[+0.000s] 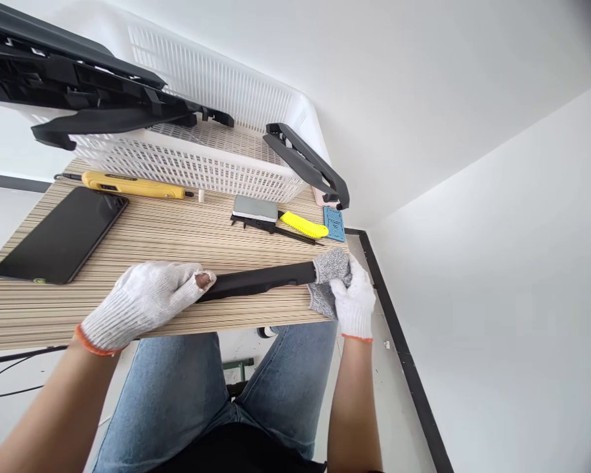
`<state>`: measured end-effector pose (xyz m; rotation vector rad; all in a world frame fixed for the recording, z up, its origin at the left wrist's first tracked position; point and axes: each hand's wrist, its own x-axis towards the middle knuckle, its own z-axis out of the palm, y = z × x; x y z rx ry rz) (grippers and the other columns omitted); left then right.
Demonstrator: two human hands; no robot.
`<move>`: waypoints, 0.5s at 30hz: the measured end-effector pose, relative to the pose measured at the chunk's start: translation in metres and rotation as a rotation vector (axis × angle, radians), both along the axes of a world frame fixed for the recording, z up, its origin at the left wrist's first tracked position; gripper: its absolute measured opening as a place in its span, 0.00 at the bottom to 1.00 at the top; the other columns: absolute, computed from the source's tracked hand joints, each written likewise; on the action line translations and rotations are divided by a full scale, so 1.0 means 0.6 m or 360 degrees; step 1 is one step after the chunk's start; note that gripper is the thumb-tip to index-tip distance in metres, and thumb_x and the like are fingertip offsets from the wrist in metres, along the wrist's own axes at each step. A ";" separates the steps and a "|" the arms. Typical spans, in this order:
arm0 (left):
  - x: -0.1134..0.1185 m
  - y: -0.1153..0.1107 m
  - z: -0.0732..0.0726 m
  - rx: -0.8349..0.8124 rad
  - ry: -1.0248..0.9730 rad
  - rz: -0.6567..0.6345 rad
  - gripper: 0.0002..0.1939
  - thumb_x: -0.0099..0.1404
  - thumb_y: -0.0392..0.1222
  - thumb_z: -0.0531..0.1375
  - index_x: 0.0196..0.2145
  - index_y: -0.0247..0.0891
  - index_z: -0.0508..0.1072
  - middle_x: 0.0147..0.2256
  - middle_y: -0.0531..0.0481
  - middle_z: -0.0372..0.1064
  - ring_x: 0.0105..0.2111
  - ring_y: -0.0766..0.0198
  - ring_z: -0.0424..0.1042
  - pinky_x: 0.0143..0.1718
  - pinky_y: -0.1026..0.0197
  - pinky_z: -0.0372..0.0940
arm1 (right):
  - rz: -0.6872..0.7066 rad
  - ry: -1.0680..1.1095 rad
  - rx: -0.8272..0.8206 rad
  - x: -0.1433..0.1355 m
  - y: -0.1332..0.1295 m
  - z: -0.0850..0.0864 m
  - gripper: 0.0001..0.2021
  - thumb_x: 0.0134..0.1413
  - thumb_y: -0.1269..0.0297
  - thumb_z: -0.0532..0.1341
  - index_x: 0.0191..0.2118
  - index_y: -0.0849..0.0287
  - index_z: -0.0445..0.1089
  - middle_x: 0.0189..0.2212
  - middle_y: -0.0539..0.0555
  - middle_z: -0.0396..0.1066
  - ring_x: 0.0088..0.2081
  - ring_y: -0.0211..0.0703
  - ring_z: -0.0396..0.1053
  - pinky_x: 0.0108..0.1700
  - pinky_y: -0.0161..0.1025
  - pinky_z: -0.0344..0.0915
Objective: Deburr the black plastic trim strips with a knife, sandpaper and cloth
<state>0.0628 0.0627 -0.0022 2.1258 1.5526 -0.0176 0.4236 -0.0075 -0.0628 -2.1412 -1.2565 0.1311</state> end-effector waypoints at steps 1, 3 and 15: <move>-0.001 0.000 0.000 -0.0015 -0.0007 -0.0003 0.32 0.65 0.69 0.37 0.25 0.46 0.67 0.24 0.51 0.72 0.27 0.55 0.70 0.32 0.57 0.55 | 0.0025 0.0125 0.0035 0.011 -0.003 0.002 0.35 0.45 0.53 0.63 0.61 0.56 0.73 0.55 0.61 0.77 0.55 0.61 0.74 0.60 0.57 0.68; -0.002 0.000 0.001 -0.0049 -0.0026 0.0007 0.32 0.64 0.69 0.36 0.24 0.45 0.65 0.23 0.52 0.71 0.26 0.56 0.69 0.32 0.57 0.56 | 0.0079 0.0398 0.0126 0.026 -0.009 0.005 0.33 0.38 0.53 0.67 0.55 0.57 0.78 0.51 0.60 0.80 0.52 0.61 0.75 0.57 0.56 0.71; 0.019 -0.013 -0.009 0.0314 0.0221 0.0083 0.33 0.66 0.63 0.36 0.31 0.47 0.75 0.27 0.45 0.75 0.27 0.52 0.72 0.27 0.57 0.46 | -0.0233 0.0386 0.0442 0.028 -0.011 0.002 0.27 0.53 0.39 0.58 0.25 0.61 0.75 0.20 0.56 0.72 0.29 0.50 0.71 0.33 0.45 0.68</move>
